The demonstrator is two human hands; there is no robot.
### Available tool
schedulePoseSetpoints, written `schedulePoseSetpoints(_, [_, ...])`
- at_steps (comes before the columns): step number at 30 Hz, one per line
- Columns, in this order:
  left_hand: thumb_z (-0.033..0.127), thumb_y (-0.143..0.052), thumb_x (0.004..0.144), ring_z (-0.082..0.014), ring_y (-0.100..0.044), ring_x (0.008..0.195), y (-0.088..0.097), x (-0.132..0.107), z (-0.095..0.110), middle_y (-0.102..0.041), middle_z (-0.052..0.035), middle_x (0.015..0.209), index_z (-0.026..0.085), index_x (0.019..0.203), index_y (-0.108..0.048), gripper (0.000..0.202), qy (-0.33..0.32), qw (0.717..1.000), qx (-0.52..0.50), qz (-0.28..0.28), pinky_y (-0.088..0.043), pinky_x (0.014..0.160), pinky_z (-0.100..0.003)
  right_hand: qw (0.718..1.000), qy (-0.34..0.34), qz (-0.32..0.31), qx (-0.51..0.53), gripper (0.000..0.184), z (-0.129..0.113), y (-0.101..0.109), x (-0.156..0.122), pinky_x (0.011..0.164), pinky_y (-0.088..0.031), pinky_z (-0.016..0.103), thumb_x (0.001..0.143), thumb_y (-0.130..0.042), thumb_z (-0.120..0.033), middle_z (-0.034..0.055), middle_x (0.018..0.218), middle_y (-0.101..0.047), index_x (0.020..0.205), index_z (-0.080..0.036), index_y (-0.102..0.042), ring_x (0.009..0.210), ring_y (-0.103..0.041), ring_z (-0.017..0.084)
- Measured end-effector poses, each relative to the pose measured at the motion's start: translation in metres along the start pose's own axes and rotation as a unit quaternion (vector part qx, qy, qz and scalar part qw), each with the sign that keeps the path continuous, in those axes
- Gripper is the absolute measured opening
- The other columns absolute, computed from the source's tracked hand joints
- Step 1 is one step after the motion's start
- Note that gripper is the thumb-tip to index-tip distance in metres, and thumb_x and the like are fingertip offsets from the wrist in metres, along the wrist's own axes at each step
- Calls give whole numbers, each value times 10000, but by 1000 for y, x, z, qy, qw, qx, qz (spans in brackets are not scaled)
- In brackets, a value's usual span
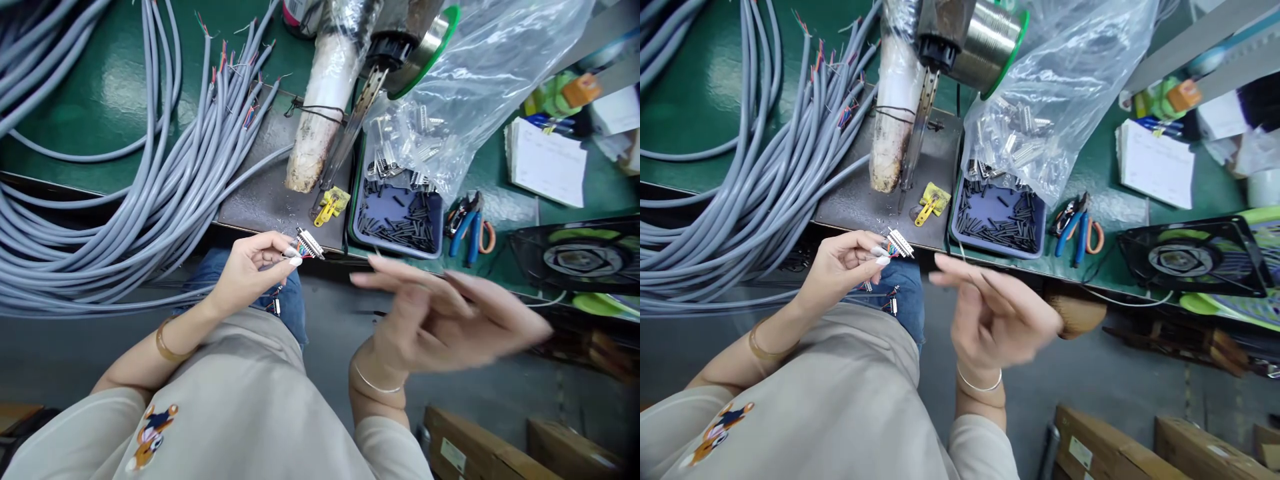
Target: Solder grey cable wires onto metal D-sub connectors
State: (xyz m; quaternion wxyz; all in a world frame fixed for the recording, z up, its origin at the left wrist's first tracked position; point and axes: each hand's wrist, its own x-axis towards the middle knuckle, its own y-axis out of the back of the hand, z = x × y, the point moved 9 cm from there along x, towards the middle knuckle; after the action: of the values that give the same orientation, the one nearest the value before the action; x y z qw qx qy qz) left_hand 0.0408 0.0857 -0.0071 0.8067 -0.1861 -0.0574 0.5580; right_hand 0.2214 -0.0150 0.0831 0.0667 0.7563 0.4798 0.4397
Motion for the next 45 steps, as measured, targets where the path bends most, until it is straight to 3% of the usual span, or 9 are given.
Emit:
schedulePoseSetpoints(3, [203,-869,696,-40,-602,503,0,1,-2,-731,-45,884,124,766,-677,220,20,1000,-7,-7,-505,441,-137,996,61,25,-54,220,-10,-26,12,789,-683,319,911,-696,-130,6,900,-807,1104,-236,-676,821,-802,186])
schedulePoseSetpoints(5, [203,-877,685,-37,-589,495,0,2,-5,-727,-34,863,126,775,-667,240,38,999,-17,-12,-496,438,-137,992,108,2,-64,229,-16,-44,15,798,-673,282,867,-727,-75,20,956,-815,1030,-225,-671,849,-800,170])
schedulePoseSetpoints(9, [203,-841,723,-43,-552,464,0,3,-11,-641,37,643,142,854,-660,231,64,997,-33,-23,-468,443,-134,985,153,-30,-66,196,-20,-63,10,759,-653,247,861,-723,-67,48,993,-815,940,-227,-640,864,-794,158])
schedulePoseSetpoints(14, [206,-777,759,-65,-557,468,2,7,-16,-617,40,577,156,884,-659,178,69,996,-47,-30,-463,464,-158,998,58,10,8,198,1,-67,8,741,-650,268,860,-711,-67,22,961,-813,925,-237,-633,855,-792,161])
schedulePoseSetpoints(19, [209,-778,758,-63,-534,453,6,10,-19,-610,36,572,154,880,-684,164,73,996,-45,-17,-433,449,-161,997,-17,-1,77,170,15,-73,6,739,-652,273,866,-702,-83,32,1010,-809,922,-230,-637,913,-788,167])
schedulePoseSetpoints(28, [261,-857,702,-26,-522,459,5,14,-5,-664,9,781,149,740,-627,259,31,999,-20,41,-431,413,-153,999,7,3,52,169,11,-76,10,791,-650,308,878,-691,-85,19,990,-805,925,-240,-644,914,-784,171])
schedulePoseSetpoints(37, [175,-783,702,-77,-609,679,7,21,25,-661,-13,808,152,683,-622,164,-83,986,103,106,-514,605,-164,999,19,0,38,161,3,-80,23,776,-656,318,883,-658,-89,52,1058,-798,864,-232,-588,937,-782,177])
schedulePoseSetpoints(40, [193,-794,720,-63,-588,641,6,23,24,-665,-12,825,152,707,-626,173,-69,989,93,92,-490,564,-158,998,8,1,59,149,7,-78,27,784,-652,327,889,-663,-92,48,1044,-795,887,-230,-608,945,-777,179])
schedulePoseSetpoints(45, [253,-880,692,-46,-559,578,2,24,9,-679,-15,836,143,746,-646,264,8,998,32,46,-452,483,-150,996,-19,-5,89,150,13,-68,30,634,-597,266,875,-713,-97,17,954,-790,902,-230,-647,839,-760,156])
